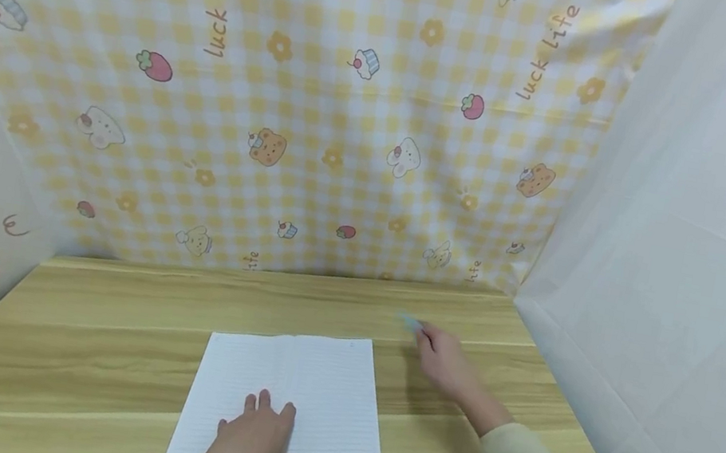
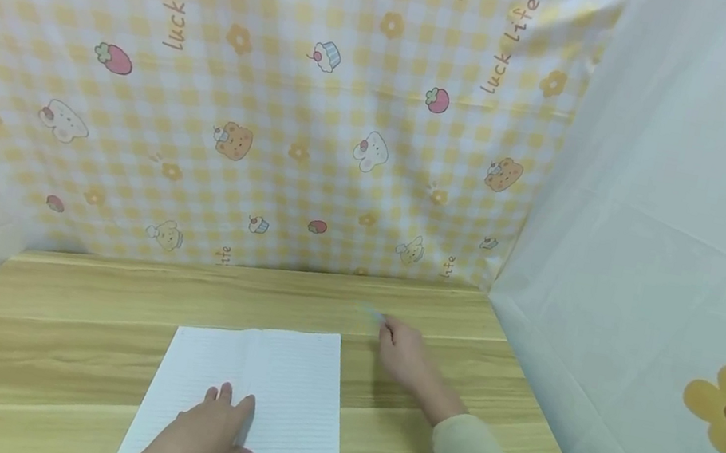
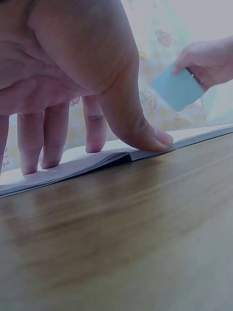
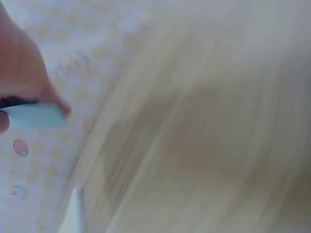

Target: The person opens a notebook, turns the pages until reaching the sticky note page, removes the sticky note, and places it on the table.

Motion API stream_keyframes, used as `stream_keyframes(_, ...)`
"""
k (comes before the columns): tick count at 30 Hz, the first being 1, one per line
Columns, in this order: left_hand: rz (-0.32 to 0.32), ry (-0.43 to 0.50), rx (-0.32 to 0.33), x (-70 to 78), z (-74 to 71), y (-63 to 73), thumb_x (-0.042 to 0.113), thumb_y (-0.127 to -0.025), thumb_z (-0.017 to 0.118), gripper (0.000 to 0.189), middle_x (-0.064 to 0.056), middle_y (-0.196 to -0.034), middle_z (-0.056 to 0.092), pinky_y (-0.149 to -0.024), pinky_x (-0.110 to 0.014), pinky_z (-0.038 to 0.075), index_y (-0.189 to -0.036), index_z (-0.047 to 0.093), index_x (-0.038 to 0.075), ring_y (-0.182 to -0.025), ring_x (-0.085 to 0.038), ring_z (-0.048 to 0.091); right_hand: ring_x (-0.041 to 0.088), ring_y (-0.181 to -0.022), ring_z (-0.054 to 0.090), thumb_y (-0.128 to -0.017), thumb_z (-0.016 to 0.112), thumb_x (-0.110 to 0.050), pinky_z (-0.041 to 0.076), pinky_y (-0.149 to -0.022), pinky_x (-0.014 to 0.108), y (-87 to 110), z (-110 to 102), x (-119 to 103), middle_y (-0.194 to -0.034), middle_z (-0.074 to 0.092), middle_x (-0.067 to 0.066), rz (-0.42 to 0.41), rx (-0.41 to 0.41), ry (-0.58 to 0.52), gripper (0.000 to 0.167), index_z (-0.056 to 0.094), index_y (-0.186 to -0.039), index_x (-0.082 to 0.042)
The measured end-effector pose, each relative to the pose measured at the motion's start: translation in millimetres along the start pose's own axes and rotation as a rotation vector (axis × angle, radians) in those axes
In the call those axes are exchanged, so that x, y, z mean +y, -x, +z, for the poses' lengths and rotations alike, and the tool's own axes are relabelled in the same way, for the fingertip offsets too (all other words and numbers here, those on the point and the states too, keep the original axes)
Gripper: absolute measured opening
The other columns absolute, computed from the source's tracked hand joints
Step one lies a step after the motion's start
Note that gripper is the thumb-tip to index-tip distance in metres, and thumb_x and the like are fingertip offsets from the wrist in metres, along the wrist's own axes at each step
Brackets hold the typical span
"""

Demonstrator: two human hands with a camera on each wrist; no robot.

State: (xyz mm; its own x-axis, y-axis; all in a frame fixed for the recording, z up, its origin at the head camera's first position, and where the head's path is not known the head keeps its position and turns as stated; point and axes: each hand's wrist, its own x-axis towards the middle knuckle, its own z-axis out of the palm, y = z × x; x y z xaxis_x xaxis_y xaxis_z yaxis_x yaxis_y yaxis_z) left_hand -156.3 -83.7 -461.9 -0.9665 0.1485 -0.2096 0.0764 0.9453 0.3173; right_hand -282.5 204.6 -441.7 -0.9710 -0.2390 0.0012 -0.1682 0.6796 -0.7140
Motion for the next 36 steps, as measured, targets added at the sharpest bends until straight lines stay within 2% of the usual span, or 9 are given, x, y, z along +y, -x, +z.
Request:
stream_keyframes(1, -0.002, 0.003, -0.003, 0.1, -0.6, 0.2, 0.038, -0.079, 0.091, 0.076, -0.045, -0.149, 0.05, -0.094, -0.088, 0.044, -0.14, 0.064, 0.001, -0.142, -0.065, 0.047, 0.036, -0.091, 0.073, -0.115, 0.037, -0.016, 0.064, -0.079, 0.042, 0.9, -5, 3, -0.11, 0.072, 0.026, -0.043, 0.006, 0.14, 0.048, 0.047, -0.151, 0.013)
stream_keyframes(2, -0.003, 0.004, -0.006, 0.2, -1.1, 0.4, 0.037, -0.079, 0.091, 0.076, -0.046, -0.149, 0.05, -0.094, -0.088, 0.044, -0.14, 0.064, 0.001, -0.142, -0.065, 0.046, 0.042, -0.104, 0.074, -0.114, 0.037, -0.013, 0.065, -0.089, 0.047, 2.7, -9, 6, -0.119, 0.071, 0.031, -0.078, -0.003, 0.256, 0.047, 0.045, -0.152, 0.014)
stream_keyframes(3, -0.004, 0.004, -0.009, 0.2, -1.6, 0.6, 0.037, -0.079, 0.091, 0.076, -0.046, -0.15, 0.049, -0.094, -0.088, 0.044, -0.14, 0.064, 0.001, -0.142, -0.065, 0.046, 0.047, -0.121, 0.07, -0.113, 0.039, -0.011, 0.06, -0.103, 0.053, 4.8, -11, 9, -0.134, 0.065, 0.035, -0.111, -0.009, 0.38, 0.047, 0.044, -0.152, 0.015)
stream_keyframes(4, -0.003, 0.005, -0.01, 0.1, -2.2, 0.7, 0.037, -0.08, 0.091, 0.076, -0.046, -0.15, 0.049, -0.094, -0.088, 0.044, -0.14, 0.064, 0.001, -0.142, -0.066, 0.046, 0.051, -0.137, 0.059, -0.112, 0.041, -0.009, 0.051, -0.114, 0.059, 6.6, -13, 12, -0.148, 0.056, 0.038, -0.137, -0.018, 0.49, 0.046, 0.044, -0.151, 0.016)
stream_keyframes(5, -0.003, 0.006, -0.009, -0.1, -2.6, 0.8, 0.037, -0.08, 0.091, 0.076, -0.046, -0.15, 0.049, -0.094, -0.088, 0.044, -0.14, 0.064, 0.001, -0.142, -0.066, 0.046, 0.052, -0.147, 0.049, -0.111, 0.044, -0.008, 0.043, -0.12, 0.062, 8.6, -15, 15, -0.156, 0.048, 0.037, -0.157, -0.032, 0.584, 0.046, 0.045, -0.15, 0.017)
stream_keyframes(9, -0.003, 0.013, -0.01, -1.0, -3.7, 1.0, 0.037, -0.079, 0.091, 0.076, -0.046, -0.15, 0.048, -0.094, -0.089, 0.043, -0.14, 0.063, 0.001, -0.141, -0.067, 0.045, 0.051, -0.144, 0.053, -0.106, 0.053, -0.004, 0.045, -0.119, 0.061, 14.2, -13, 26, -0.152, 0.054, 0.035, -0.218, -0.093, 0.773, 0.045, 0.051, -0.146, 0.016)
stream_keyframes(12, -0.004, 0.018, -0.008, -1.7, -3.6, 1.2, 0.036, -0.079, 0.091, 0.076, -0.046, -0.15, 0.048, -0.094, -0.089, 0.043, -0.14, 0.063, 0.001, -0.141, -0.067, 0.045, 0.051, -0.142, 0.055, -0.104, 0.056, -0.003, 0.047, -0.118, 0.06, 16.4, -8, 31, -0.15, 0.057, 0.035, -0.231, -0.105, 0.781, 0.044, 0.053, -0.144, 0.016)
stream_keyframes(19, 0.002, 0.022, -0.001, -1.9, -2.1, 2.1, 0.037, -0.079, 0.09, 0.076, -0.046, -0.15, 0.048, -0.095, -0.089, 0.042, -0.141, 0.063, 0.001, -0.142, -0.067, 0.045, 0.052, -0.143, 0.053, -0.105, 0.052, -0.002, 0.046, -0.119, 0.061, 18.8, 3, 35, -0.149, 0.056, 0.037, -0.215, -0.12, 0.741, 0.042, 0.053, -0.142, 0.019)
stream_keyframes(36, -0.002, 0.018, -0.006, -0.5, -0.9, 0.8, 0.038, -0.078, 0.092, 0.077, -0.045, -0.15, 0.049, -0.094, -0.089, 0.043, -0.14, 0.064, 0.001, -0.141, -0.066, 0.046, 0.051, -0.145, 0.052, -0.107, 0.05, -0.003, 0.044, -0.122, 0.06, 18.8, 6, 30, -0.152, 0.053, 0.037, -0.184, -0.161, 0.74, 0.043, 0.052, -0.144, 0.018)
